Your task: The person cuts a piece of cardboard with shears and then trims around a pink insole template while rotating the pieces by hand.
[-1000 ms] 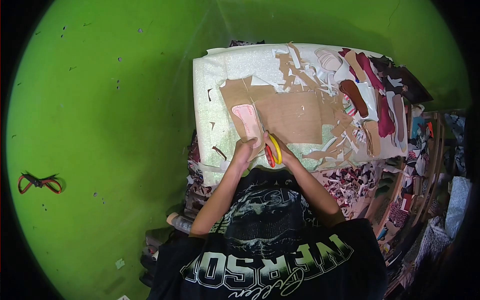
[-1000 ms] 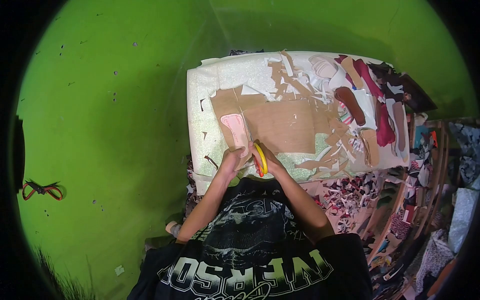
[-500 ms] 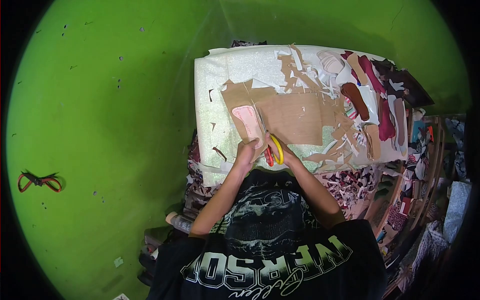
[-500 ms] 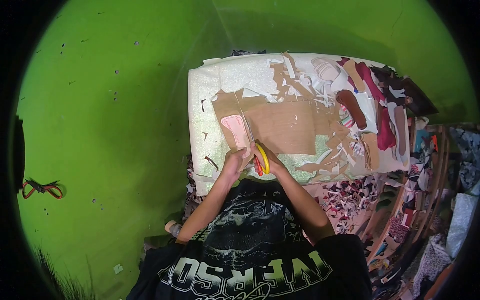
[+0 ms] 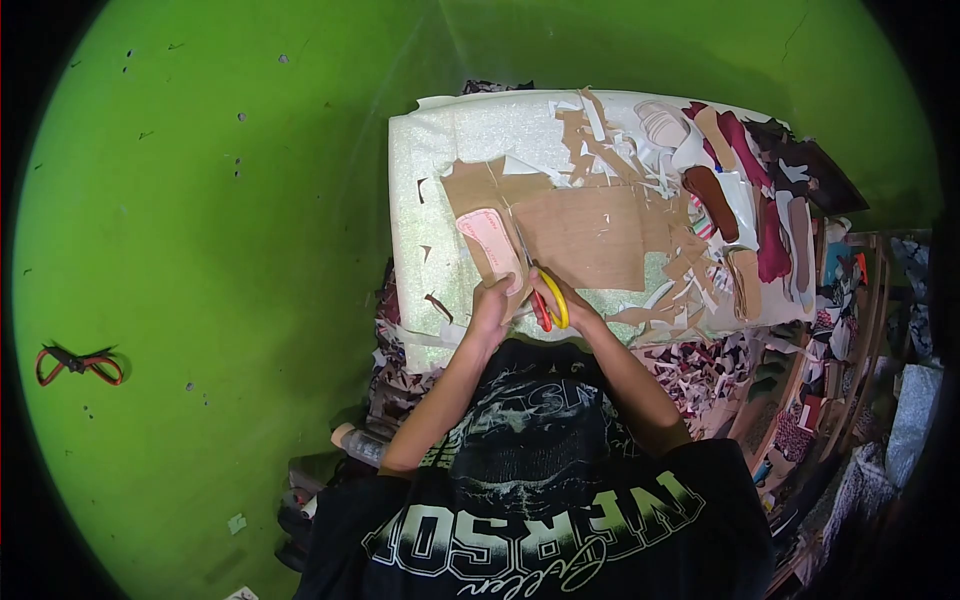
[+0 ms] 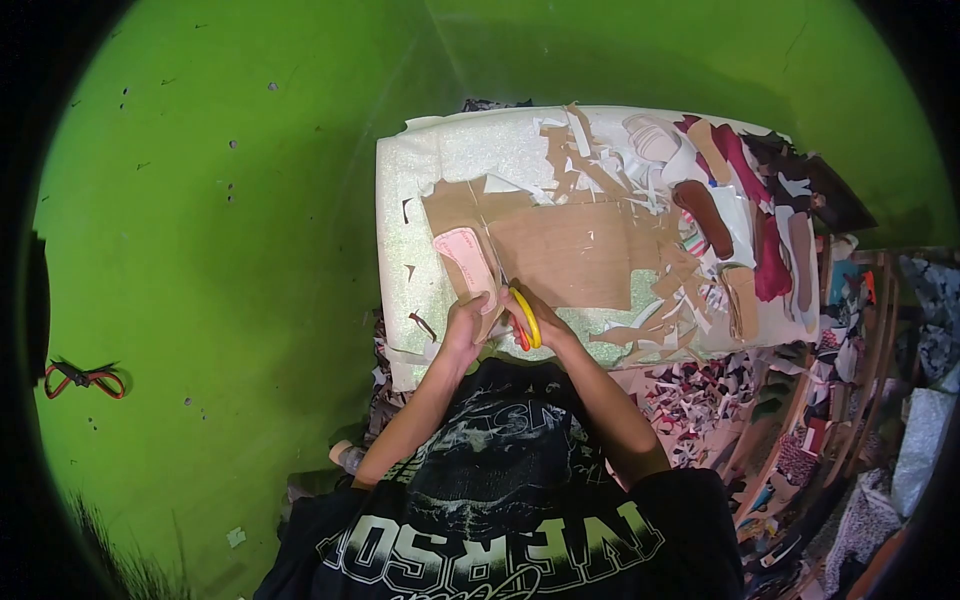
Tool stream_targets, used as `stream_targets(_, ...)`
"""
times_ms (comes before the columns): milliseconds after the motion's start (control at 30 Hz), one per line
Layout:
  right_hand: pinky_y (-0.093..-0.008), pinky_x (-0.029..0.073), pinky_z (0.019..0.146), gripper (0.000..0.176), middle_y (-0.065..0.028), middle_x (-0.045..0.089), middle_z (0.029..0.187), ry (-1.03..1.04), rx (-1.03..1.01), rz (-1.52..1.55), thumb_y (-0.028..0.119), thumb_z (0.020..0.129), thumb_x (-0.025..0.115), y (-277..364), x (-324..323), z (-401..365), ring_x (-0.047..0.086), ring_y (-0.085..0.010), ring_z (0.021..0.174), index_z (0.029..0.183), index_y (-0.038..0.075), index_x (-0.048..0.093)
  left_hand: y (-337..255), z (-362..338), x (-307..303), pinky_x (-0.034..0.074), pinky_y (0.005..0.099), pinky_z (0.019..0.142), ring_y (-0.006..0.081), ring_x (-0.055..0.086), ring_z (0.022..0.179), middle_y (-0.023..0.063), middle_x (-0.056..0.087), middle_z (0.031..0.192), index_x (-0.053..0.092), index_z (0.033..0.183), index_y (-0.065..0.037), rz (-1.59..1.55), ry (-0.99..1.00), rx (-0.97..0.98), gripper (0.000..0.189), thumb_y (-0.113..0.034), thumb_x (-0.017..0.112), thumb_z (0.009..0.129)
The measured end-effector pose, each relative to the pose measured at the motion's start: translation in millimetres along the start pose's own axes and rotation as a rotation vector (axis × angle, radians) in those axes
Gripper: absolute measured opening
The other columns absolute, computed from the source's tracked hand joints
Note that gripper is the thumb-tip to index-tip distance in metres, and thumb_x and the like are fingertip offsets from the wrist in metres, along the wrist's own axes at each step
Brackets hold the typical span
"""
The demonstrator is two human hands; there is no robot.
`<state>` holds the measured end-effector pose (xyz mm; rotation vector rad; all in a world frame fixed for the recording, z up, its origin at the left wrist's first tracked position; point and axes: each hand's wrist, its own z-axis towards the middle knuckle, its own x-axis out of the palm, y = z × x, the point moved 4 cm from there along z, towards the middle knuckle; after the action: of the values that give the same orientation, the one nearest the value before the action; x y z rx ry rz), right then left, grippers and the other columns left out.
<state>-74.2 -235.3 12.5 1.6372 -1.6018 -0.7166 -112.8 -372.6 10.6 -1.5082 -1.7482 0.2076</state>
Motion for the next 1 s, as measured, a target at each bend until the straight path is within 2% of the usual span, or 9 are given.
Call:
stream_targets(133,-0.0304,0.045,0.042,0.066,-0.0053,0.048,0.059,0.058,0.035,0.054,0.072,0.095,0.034,-5,2,-4,0.053,-0.0164,0.045,0.094,0.006,0.044,-3,3,-2,0.052,0.0322,0.077,0.0204,0.065,0.088,0.0106,0.067,0.104,0.059,0.119,0.003,-0.024,-0.032,0.014,0.031,-0.018,0.058,0.095)
stream_targets(233,-0.0304,0.044,0.042,0.069,-0.0044,0.047,0.058,0.028,0.026,0.121,0.074,0.094,0.03,-5,5,-11,0.052,-0.0165,0.044,0.091,0.007,0.045,-1,7,-6,0.052,0.0317,0.075,0.0196,0.065,0.086,0.0096,0.067,0.102,0.061,0.116,0.002,-0.01,-0.044,0.017,0.028,-0.018,0.059,0.095)
stream_targets(333,-0.0284,0.041,0.046,0.074,-0.0039,0.05,0.059,0.014,-0.011,0.171,0.074,0.095,0.023,-13,8,-5,0.05,-0.0159,0.047,0.081,0.007,0.052,2,7,-7,0.051,0.0307,0.075,0.0192,0.065,0.088,0.0092,0.067,0.102,0.062,0.115,0.001,-0.007,-0.014,0.002,0.027,-0.017,0.058,0.095)
stream_targets(433,-0.0299,0.042,0.042,0.071,-0.0041,0.047,0.06,0.04,0.0,0.212,0.076,0.093,0.028,-9,8,-3,0.05,-0.0158,0.045,0.089,0.007,0.045,0,1,-2,0.052,0.0313,0.077,0.0195,0.065,0.09,0.0096,0.067,0.104,0.061,0.116,0.002,0.001,0.005,-0.008,0.028,-0.017,0.058,0.095)
stream_targets(633,-0.0295,0.04,0.039,0.068,-0.0048,0.047,0.058,-0.007,0.056,0.311,0.073,0.095,0.033,-7,11,0,0.05,-0.0154,0.044,0.09,0.007,0.045,-4,-1,2,0.053,0.0328,0.081,0.02,0.066,0.092,0.0108,0.067,0.107,0.059,0.119,0.002,-0.016,0.06,0.054,0.03,-0.016,0.058,0.095)
stream_targets(733,-0.0299,0.041,0.039,0.072,-0.0056,0.049,0.058,-0.065,-0.003,0.158,0.075,0.093,0.037,-4,5,1,0.052,-0.0157,0.044,0.096,0.004,0.048,-2,0,0,0.053,0.0325,0.08,0.02,0.065,0.092,0.0105,0.066,0.106,0.059,0.119,0.001,-0.05,0.029,0.032,0.03,-0.016,0.058,0.095)
stream_targets(833,-0.0304,0.043,0.039,0.081,-0.0063,0.051,0.059,-0.127,-0.093,-0.076,0.078,0.089,0.042,9,-1,-4,0.055,-0.0162,0.045,0.109,0.0,0.05,0,0,-2,0.053,0.0321,0.08,0.0201,0.065,0.091,0.0105,0.066,0.105,0.059,0.119,0.001,-0.044,0.014,0.014,0.03,-0.016,0.058,0.095)
stream_targets(1000,-0.031,0.044,0.04,0.09,-0.0074,0.053,0.061,-0.103,-0.067,-0.126,0.08,0.085,0.047,17,-10,-5,0.056,-0.0168,0.046,0.123,-0.002,0.048,2,-1,-5,0.053,0.0321,0.078,0.0204,0.066,0.09,0.011,0.066,0.105,0.059,0.119,0.001,0.019,0.017,0.036,0.03,-0.016,0.058,0.095)
